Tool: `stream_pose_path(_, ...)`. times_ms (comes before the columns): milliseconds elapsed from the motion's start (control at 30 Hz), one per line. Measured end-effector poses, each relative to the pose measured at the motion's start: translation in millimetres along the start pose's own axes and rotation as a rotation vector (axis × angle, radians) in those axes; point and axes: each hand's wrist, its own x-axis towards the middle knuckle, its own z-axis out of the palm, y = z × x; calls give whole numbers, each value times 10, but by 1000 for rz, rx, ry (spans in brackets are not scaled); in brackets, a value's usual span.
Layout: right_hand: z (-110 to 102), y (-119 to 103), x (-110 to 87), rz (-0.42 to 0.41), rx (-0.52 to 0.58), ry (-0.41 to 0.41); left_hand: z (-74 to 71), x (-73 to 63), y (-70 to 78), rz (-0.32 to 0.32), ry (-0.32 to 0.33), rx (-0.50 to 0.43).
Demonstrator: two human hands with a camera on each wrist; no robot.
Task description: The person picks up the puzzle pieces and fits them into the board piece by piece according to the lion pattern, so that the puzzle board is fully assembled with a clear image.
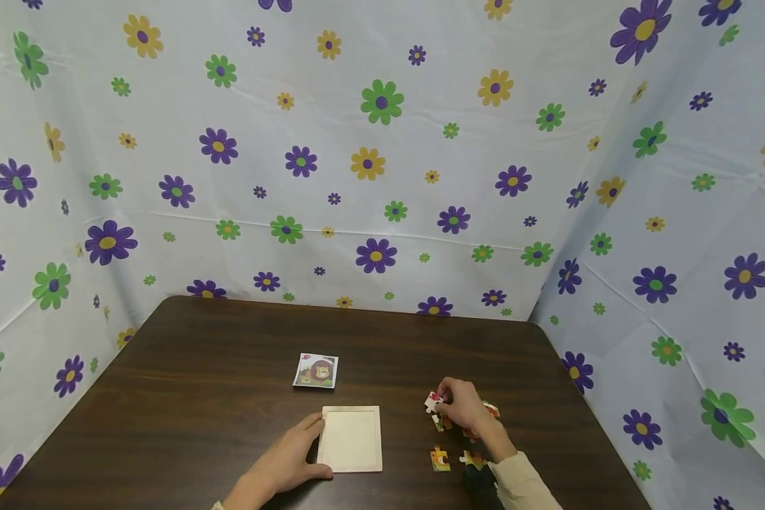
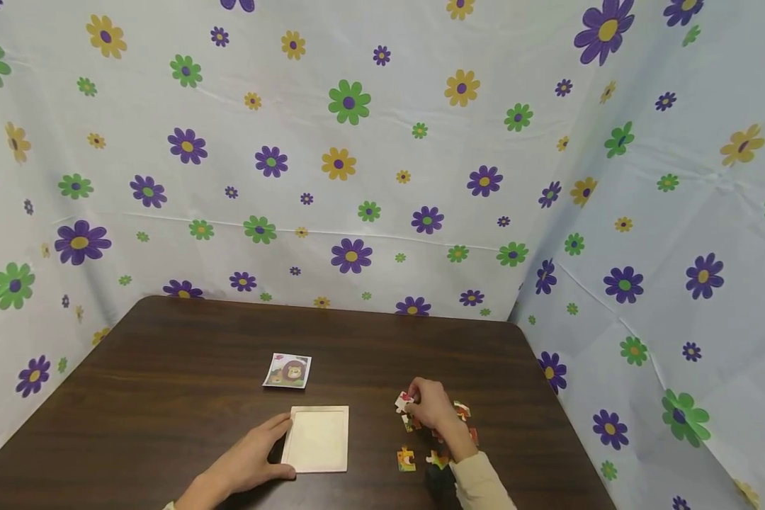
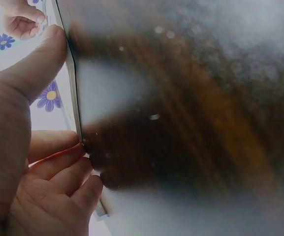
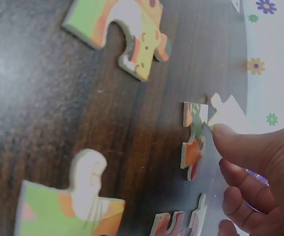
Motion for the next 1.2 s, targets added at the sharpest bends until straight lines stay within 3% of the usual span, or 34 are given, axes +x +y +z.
stream_pose_path(367, -140, -113, 97, -129, 74, 21, -9, -16, 7, 8, 25, 12)
stream_pose_path(633, -129, -578, 227, -167, 191, -112, -13, -15, 16, 10, 28, 25)
stream_pose_path(767, 51, -856, 249, -209, 251, -159, -9, -6, 26, 16, 23, 20)
stream_pose_path(967, 515, -1144, 291, -227, 284, -199, -6, -3, 7, 16, 24, 12)
stream_pose_path(1200, 868, -1234, 325, -219, 281, -98, -1, -5, 1, 12, 5, 21)
